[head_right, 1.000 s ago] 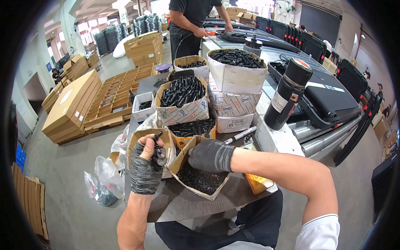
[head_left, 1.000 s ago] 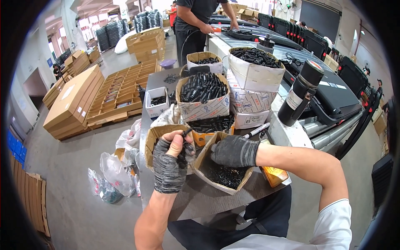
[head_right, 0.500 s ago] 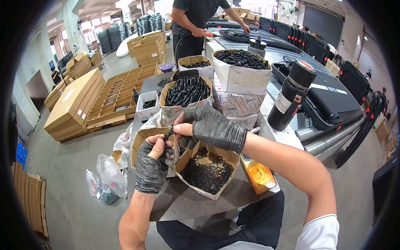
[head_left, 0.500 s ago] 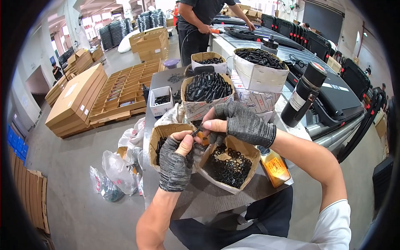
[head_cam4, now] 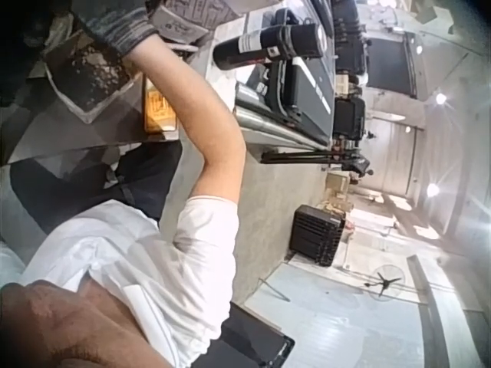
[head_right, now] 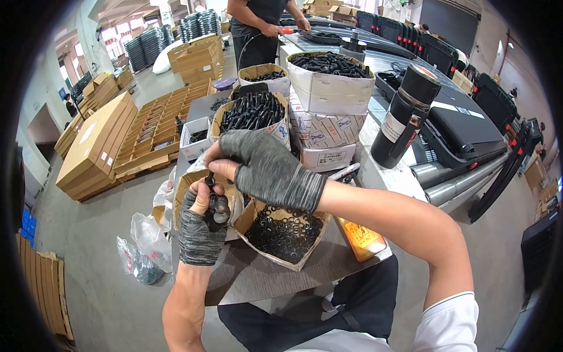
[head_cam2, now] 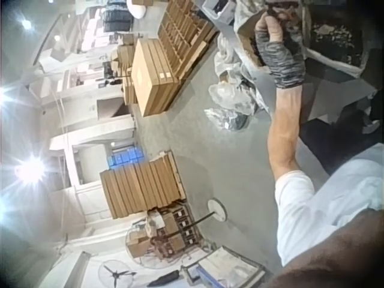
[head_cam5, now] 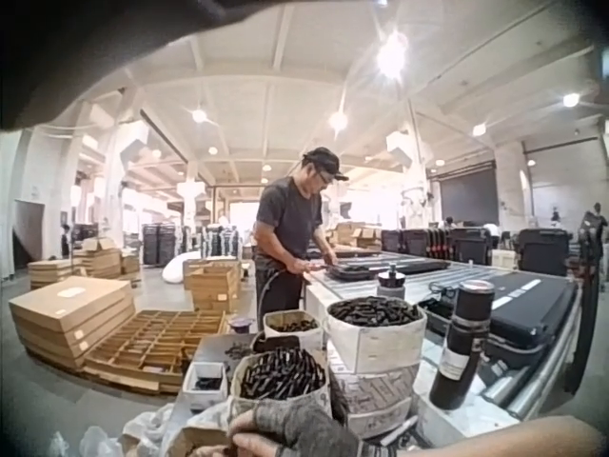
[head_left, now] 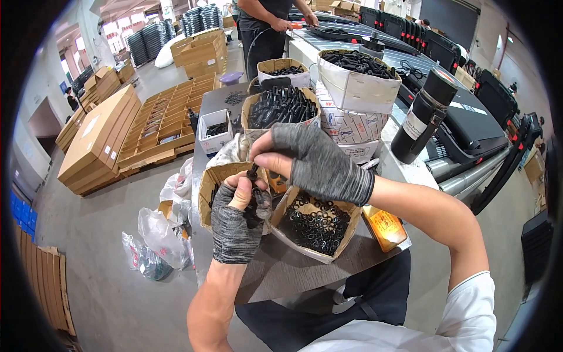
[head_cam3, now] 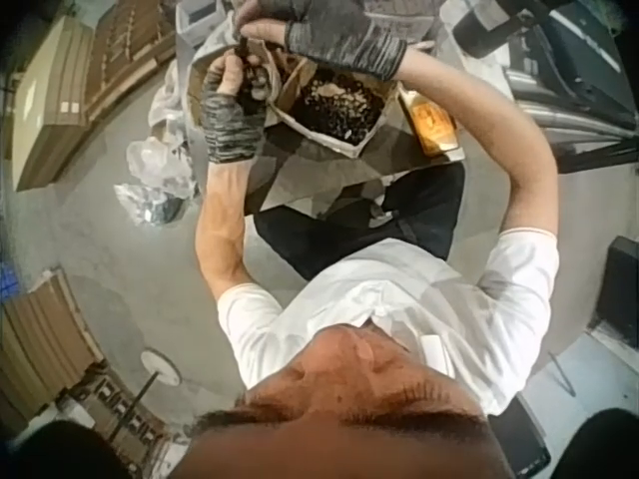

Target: Placing panels on a conveyor belt and sorting small plastic components at a workbench.

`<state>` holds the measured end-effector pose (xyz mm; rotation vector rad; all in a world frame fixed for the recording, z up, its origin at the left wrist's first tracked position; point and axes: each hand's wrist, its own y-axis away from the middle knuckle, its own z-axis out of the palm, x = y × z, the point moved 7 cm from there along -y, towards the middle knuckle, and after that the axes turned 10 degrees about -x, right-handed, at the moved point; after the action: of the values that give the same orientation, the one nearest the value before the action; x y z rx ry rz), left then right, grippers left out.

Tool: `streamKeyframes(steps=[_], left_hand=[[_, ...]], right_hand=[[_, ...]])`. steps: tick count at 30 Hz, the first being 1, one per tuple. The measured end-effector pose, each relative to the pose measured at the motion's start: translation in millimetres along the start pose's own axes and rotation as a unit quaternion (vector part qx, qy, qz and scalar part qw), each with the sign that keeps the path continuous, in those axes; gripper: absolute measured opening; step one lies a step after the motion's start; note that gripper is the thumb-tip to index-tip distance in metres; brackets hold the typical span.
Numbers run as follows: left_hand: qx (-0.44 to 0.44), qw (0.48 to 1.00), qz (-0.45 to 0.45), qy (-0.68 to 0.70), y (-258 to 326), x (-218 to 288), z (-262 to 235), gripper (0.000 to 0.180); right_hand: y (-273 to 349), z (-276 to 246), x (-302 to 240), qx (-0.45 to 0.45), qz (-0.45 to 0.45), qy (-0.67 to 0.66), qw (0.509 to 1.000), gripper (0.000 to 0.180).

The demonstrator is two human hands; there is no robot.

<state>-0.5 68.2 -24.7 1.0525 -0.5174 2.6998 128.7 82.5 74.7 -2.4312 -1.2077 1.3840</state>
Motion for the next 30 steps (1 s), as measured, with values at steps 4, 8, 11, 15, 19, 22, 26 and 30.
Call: streamKeyframes(steps=[4,8,11,15,19,22,26,30], left_hand=[[-0.024,0.999,0.024,0.006,0.1,3.7,0.2,0.018],[0.008,0.999,0.017,0.028,2.5,10.8,0.6,0.021],[-0.018,0.999,0.037,0.015,2.4,17.2,0.1,0.021],[-0.026,0.999,0.032,-0.03,4.1,16.4,9.2,0.021],[-0.01,0.996,0.049,-0.068,3.7,14.7,9.2,0.023],[-0.025,0.995,0.046,-0.08,3.4,13.9,11.0,0.022],[-0.039,0.996,0.043,-0.067,4.4,13.3,10.5,0.025],[-0.034,0.996,0.043,-0.076,5.2,12.3,7.7,0.024]], right_hand=[[2.5,7.2,-30.3,-0.019,-0.134,0.099,0.986,0.018],[15.1,-1.6,-5.2,-0.051,0.024,-0.005,0.998,0.013],[40.7,12.5,18.7,-0.215,0.116,0.245,0.938,0.011],[67.8,40.8,56.6,-0.265,0.188,0.43,0.843,0.017],[62.9,55.9,73.5,-0.262,0.175,0.439,0.841,0.022],[64.2,58.4,76.4,-0.255,0.157,0.454,0.839,0.022],[65.8,56.1,73.1,-0.241,0.124,0.463,0.844,0.021],[60.1,58.8,72.0,-0.281,0.125,0.459,0.834,0.016]])
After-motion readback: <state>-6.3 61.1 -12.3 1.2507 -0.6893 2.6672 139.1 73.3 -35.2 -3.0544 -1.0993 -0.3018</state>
